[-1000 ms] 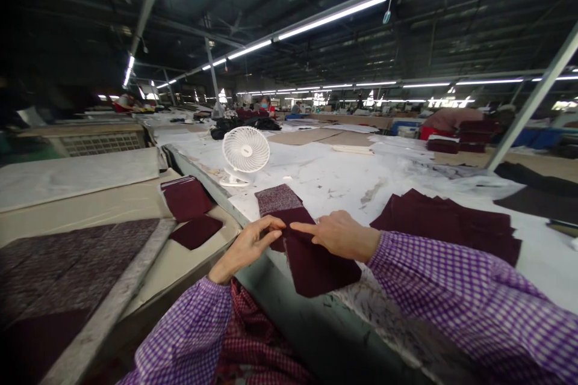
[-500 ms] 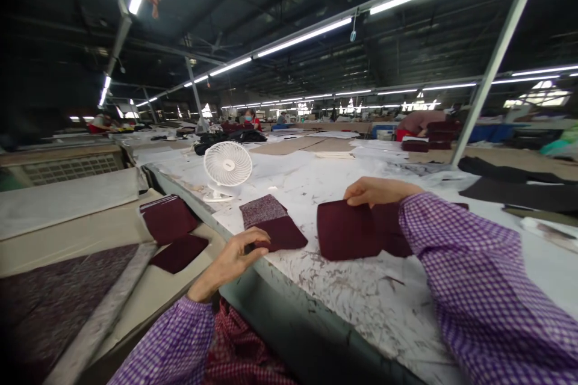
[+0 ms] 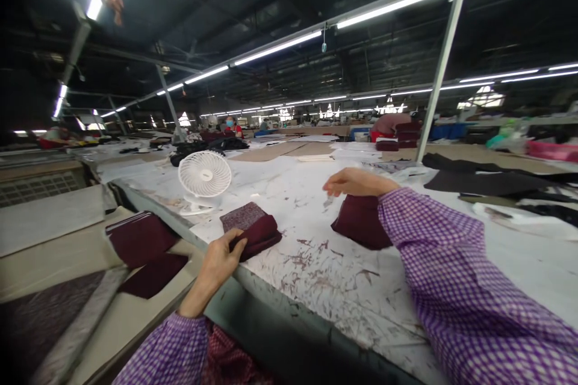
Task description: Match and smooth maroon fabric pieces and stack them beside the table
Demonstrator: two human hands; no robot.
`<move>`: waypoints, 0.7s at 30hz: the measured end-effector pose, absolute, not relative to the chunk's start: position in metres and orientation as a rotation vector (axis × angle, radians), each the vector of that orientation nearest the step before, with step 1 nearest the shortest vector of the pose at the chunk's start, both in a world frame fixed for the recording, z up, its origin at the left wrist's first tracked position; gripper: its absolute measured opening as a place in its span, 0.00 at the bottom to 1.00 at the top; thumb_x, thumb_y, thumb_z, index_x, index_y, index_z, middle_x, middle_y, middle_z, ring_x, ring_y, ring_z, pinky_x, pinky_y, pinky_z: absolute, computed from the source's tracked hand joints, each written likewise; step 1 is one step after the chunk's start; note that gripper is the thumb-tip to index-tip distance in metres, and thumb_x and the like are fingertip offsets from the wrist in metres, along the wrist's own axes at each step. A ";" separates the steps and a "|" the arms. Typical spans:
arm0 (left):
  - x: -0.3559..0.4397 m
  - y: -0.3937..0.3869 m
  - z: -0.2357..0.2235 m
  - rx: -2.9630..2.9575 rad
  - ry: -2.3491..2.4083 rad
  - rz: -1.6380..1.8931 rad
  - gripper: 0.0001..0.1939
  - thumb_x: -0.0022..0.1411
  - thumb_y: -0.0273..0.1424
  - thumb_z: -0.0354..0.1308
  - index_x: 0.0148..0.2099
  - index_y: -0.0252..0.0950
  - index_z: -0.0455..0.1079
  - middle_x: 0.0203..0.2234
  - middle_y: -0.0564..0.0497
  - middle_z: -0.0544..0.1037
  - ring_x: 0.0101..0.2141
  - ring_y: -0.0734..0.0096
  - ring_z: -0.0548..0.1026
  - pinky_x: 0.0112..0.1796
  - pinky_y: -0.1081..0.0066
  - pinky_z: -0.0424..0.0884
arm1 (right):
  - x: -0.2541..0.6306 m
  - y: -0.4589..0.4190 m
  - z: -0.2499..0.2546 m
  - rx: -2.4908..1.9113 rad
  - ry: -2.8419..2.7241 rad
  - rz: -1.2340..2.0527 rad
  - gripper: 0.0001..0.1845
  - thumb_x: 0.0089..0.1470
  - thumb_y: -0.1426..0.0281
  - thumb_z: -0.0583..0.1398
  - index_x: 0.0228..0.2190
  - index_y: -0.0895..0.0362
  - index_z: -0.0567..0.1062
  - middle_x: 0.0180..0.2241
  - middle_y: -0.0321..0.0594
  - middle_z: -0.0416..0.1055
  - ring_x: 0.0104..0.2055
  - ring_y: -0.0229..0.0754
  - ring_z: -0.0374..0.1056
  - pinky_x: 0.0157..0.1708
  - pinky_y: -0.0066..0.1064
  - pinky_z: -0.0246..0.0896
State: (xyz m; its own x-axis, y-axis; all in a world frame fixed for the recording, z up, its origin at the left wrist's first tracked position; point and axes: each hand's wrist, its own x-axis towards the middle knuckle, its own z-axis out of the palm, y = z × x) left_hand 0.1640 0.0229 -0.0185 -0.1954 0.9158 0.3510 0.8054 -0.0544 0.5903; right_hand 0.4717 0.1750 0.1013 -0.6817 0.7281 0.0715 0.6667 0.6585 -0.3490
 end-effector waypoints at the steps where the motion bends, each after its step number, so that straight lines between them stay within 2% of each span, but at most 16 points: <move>1: 0.163 0.024 -0.018 1.865 2.056 1.088 0.08 0.61 0.27 0.49 0.39 0.36 0.70 0.28 0.52 0.76 0.31 0.68 0.73 0.33 0.72 0.63 | 0.448 0.161 0.096 -0.975 -2.741 0.507 0.19 0.57 0.59 0.53 0.41 0.57 0.76 0.39 0.43 0.76 0.39 0.40 0.71 0.40 0.30 0.65; 3: 0.163 0.025 -0.016 1.849 2.067 1.079 0.09 0.60 0.25 0.49 0.40 0.37 0.69 0.27 0.52 0.76 0.29 0.70 0.72 0.31 0.73 0.62 | 0.404 0.136 0.078 -0.710 -2.842 0.525 0.18 0.58 0.62 0.53 0.41 0.58 0.77 0.39 0.41 0.76 0.40 0.40 0.71 0.41 0.30 0.64; 7: 0.169 0.027 -0.012 1.898 2.098 1.017 0.08 0.59 0.29 0.53 0.41 0.38 0.70 0.28 0.51 0.77 0.29 0.68 0.72 0.30 0.73 0.60 | 0.351 0.110 0.034 -0.390 -2.883 0.229 0.17 0.60 0.70 0.50 0.43 0.60 0.76 0.42 0.45 0.74 0.44 0.43 0.68 0.46 0.35 0.60; 11: 0.175 0.030 -0.012 1.985 2.120 0.983 0.10 0.60 0.35 0.52 0.35 0.39 0.73 0.28 0.49 0.77 0.32 0.63 0.73 0.31 0.71 0.59 | 0.345 0.110 0.017 -0.417 -2.803 0.117 0.16 0.61 0.69 0.49 0.39 0.58 0.76 0.39 0.44 0.74 0.41 0.42 0.68 0.43 0.35 0.61; 15: 0.176 0.031 -0.013 1.962 2.087 1.017 0.17 0.62 0.34 0.48 0.24 0.37 0.71 0.20 0.51 0.73 0.25 0.69 0.69 0.28 0.72 0.56 | 0.350 0.114 0.018 -0.379 -2.730 0.036 0.15 0.61 0.68 0.50 0.42 0.58 0.75 0.39 0.44 0.71 0.42 0.41 0.66 0.43 0.34 0.60; 18: 0.174 0.031 -0.015 1.910 2.016 1.069 0.20 0.61 0.35 0.48 0.20 0.36 0.69 0.18 0.52 0.71 0.23 0.71 0.66 0.27 0.73 0.55 | 0.351 0.112 0.018 -0.379 -2.834 -0.031 0.15 0.61 0.66 0.52 0.31 0.58 0.77 0.31 0.41 0.71 0.35 0.40 0.66 0.42 0.35 0.59; 20: 0.172 0.032 -0.015 1.889 1.967 1.102 0.20 0.61 0.36 0.47 0.19 0.36 0.68 0.18 0.53 0.70 0.23 0.71 0.66 0.27 0.73 0.55 | 0.350 0.109 0.019 -0.419 -2.814 -0.033 0.15 0.60 0.65 0.53 0.28 0.58 0.76 0.31 0.41 0.70 0.35 0.40 0.65 0.41 0.33 0.59; 21: 0.172 0.032 -0.015 1.884 1.949 1.114 0.20 0.60 0.36 0.47 0.19 0.36 0.68 0.18 0.53 0.70 0.24 0.71 0.67 0.27 0.73 0.56 | 0.349 0.108 0.019 -0.430 -2.773 -0.035 0.14 0.59 0.65 0.54 0.30 0.58 0.76 0.34 0.42 0.70 0.37 0.40 0.65 0.41 0.33 0.59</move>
